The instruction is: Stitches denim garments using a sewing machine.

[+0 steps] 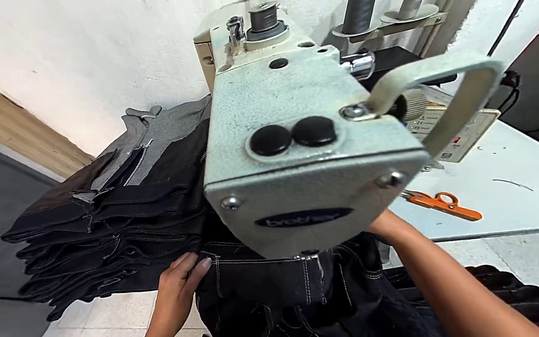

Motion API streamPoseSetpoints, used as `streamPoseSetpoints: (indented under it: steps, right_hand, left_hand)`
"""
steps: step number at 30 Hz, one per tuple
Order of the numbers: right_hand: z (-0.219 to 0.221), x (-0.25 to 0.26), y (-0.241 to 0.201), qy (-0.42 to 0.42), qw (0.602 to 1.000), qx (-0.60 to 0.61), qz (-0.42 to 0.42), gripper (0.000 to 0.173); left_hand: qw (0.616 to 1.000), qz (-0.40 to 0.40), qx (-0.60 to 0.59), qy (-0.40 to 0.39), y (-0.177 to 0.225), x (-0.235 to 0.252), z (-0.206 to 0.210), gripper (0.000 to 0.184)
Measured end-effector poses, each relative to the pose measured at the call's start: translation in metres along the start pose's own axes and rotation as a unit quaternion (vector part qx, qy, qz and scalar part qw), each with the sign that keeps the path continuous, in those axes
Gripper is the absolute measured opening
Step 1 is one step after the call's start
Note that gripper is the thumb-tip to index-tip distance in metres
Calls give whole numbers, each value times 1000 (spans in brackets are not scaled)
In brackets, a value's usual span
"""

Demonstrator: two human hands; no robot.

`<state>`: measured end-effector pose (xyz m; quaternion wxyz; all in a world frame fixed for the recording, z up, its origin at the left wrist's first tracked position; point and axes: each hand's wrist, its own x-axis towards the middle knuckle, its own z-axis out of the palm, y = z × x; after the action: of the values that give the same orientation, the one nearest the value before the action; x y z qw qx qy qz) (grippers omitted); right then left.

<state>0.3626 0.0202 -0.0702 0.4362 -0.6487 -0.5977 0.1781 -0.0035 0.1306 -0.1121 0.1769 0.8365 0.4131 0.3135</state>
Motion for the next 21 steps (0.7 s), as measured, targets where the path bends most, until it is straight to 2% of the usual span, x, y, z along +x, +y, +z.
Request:
streamPoseSetpoints:
  steps: [3,5,6,7,9,12,13,15,16,17,19,21]
  right_hand:
    - [2,1,15,-75,985,144,53,15]
    - [-1,-11,31,-200,954,215,64,13]
    - [-1,-18,42,-273,934,225,43,9]
    - [2,-26,49,-334,916,223,11,16]
    - [11,-42,45,-377,901,198,-82,36]
    - [17,-61,21,-292,941,100,-137,47]
    - [18,-64,13,-249,957,65,-136,50]
    - [20,-67,2,-182,976,9,-117,53]
    - [21,-68,0,-162,981,-10,-107,54]
    - [23,-69,1,-147,984,-18,-100,55]
    - [19,-72,7,-96,990,-52,-91,53]
    - [7,-77,7,-2,981,-160,-109,47]
  left_hand:
    - [1000,11,5,-18,6,-14,-3,44]
    - [995,5,-24,-95,19,-47,-18,35]
    - [990,-5,-41,-134,23,-66,-24,33]
    - [985,-12,-52,-167,22,-83,-29,34]
    - [974,-31,-37,-220,14,-106,-42,37]
    - [959,-66,98,-259,36,-91,-79,36]
    - [963,-47,128,-231,49,-75,-81,40]
    - [979,44,132,-150,65,-36,-51,42]
    - [981,64,88,-159,71,-17,-27,45]
    - [976,59,9,-211,75,1,-5,49]
    - [940,37,-137,-310,78,29,29,45]
    - [930,23,-215,-297,72,40,42,35]
